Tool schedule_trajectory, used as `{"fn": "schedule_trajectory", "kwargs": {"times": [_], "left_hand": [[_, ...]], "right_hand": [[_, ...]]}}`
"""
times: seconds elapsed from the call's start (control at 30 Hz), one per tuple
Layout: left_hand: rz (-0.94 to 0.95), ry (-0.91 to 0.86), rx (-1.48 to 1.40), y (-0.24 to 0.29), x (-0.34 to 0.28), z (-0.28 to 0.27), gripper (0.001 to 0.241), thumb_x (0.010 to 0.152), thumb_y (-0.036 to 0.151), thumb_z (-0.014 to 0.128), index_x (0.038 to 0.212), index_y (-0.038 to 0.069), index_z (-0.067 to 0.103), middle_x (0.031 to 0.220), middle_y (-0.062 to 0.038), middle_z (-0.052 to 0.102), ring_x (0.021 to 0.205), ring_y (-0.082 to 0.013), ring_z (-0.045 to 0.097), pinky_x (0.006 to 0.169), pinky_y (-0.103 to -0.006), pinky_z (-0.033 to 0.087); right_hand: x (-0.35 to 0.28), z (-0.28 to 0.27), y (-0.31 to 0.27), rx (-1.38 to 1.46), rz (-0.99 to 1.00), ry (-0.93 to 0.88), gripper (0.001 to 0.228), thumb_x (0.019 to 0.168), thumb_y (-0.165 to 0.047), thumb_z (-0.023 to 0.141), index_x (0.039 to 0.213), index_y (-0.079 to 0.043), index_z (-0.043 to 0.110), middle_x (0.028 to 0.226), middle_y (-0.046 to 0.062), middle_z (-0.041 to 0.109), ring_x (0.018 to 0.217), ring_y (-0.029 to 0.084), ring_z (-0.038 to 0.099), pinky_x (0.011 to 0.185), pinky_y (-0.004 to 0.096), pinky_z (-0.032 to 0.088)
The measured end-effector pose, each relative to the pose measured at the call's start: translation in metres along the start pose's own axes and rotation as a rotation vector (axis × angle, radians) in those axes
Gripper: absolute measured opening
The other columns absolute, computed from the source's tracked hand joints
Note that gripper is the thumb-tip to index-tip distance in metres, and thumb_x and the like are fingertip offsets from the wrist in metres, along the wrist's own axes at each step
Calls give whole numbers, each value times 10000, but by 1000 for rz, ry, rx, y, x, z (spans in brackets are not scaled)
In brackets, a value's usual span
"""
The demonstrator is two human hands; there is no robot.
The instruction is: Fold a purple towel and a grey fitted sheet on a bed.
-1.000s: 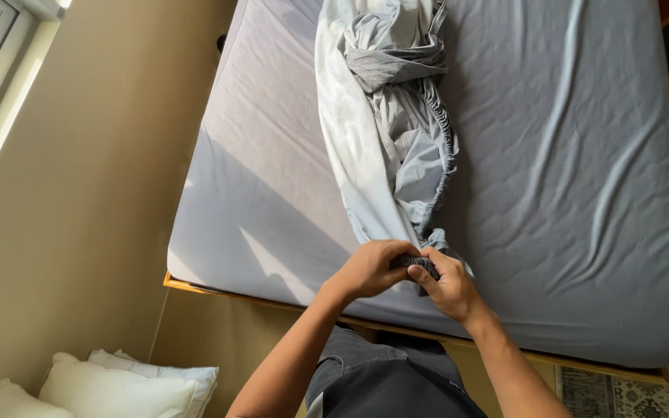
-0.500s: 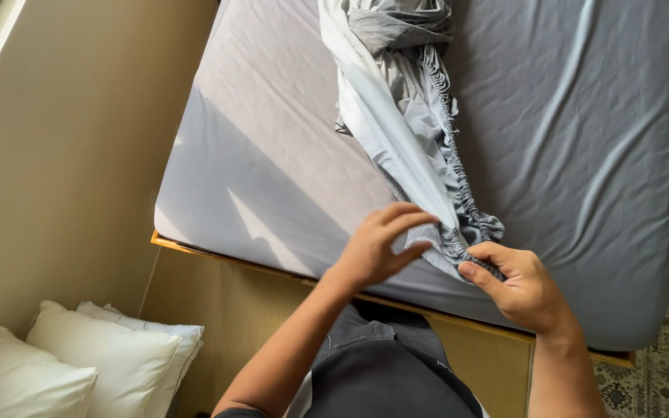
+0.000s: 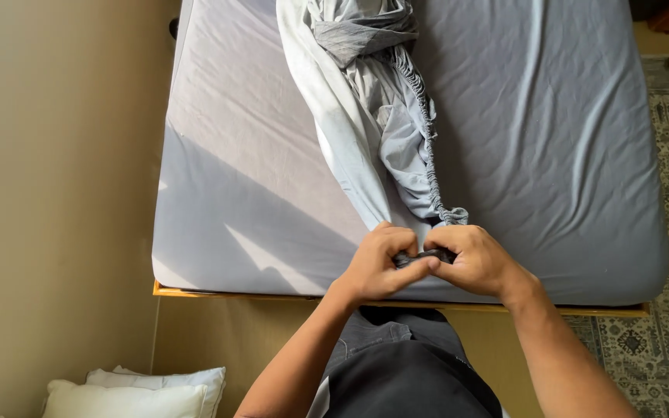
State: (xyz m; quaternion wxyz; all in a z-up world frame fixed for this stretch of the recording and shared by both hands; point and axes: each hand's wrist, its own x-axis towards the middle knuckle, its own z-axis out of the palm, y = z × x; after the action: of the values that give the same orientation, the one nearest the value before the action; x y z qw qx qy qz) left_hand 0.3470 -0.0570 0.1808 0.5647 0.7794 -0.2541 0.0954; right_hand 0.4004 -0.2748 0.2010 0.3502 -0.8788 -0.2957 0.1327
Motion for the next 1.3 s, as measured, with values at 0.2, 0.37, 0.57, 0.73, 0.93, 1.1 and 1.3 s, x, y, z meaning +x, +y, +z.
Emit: {"fn": "schedule_trajectory", "kwargs": {"times": [0.2, 0.37, 0.57, 0.73, 0.93, 1.1, 1.3], "left_hand": [[-179, 271, -395, -51, -64, -113, 329, 921, 148, 741, 679, 34, 551, 612, 55, 457, 571, -64, 404, 531, -276, 306], [-161, 494, -238, -55, -96, -173, 441, 991, 148, 745, 637, 92, 488, 579, 62, 409, 560, -41, 350, 548, -297, 270], [-584, 174, -92, -61, 17, -18, 560, 953, 495, 663, 688, 15, 551, 572, -29, 433, 567, -120, 398, 503, -355, 351], [-814, -42, 155, -104, 51, 61, 587, 867, 601, 717, 831, 25, 608, 769, -161, 637, 777, -303, 620, 691, -415, 480], [-860, 37, 249, -144, 41, 89, 645, 761, 416, 778, 1179, -29, 571, 967, -261, 729, 959, -419, 712, 839, -461, 553], [-605, 141, 143, -113, 41, 99, 449, 845, 271, 677, 1203, 3, 645, 1045, -256, 723, 982, -418, 699, 857, -463, 545], [-328, -40, 413, -32, 47, 109, 256, 852, 196, 636, 1074, 74, 672, 990, -140, 726, 855, -381, 696, 746, -506, 542]], "right_hand": [[3, 11, 116, -351, 51, 17, 479, 745, -582, 758, 852, -116, 744, 800, 79, 704, 863, 273, 640, 905, 408, 463], [5, -22, 152, -586, 80, 277, 343, 742, -427, 802, 821, -97, 748, 893, 61, 726, 987, 250, 655, 1108, 514, 285], [15, 12, -30, -226, -529, -2, 284, 630, -227, 816, 531, -80, 595, 605, 102, 603, 657, 339, 575, 668, 448, 440], [-25, 30, -49, -50, -585, -358, 415, 832, -358, 776, 573, -103, 576, 619, 95, 561, 661, 314, 558, 706, 430, 438], [-27, -9, -9, -128, -331, -295, 494, 873, -456, 718, 602, -56, 614, 646, 115, 593, 677, 316, 557, 700, 422, 444], [21, -24, 39, 10, -63, -59, 433, 905, -479, 648, 846, -58, 729, 830, 118, 725, 784, 267, 690, 718, 388, 534], [107, -20, 95, 135, 405, 162, 477, 924, -503, 689, 1118, -68, 700, 937, 160, 741, 897, 292, 705, 807, 388, 549]]}}
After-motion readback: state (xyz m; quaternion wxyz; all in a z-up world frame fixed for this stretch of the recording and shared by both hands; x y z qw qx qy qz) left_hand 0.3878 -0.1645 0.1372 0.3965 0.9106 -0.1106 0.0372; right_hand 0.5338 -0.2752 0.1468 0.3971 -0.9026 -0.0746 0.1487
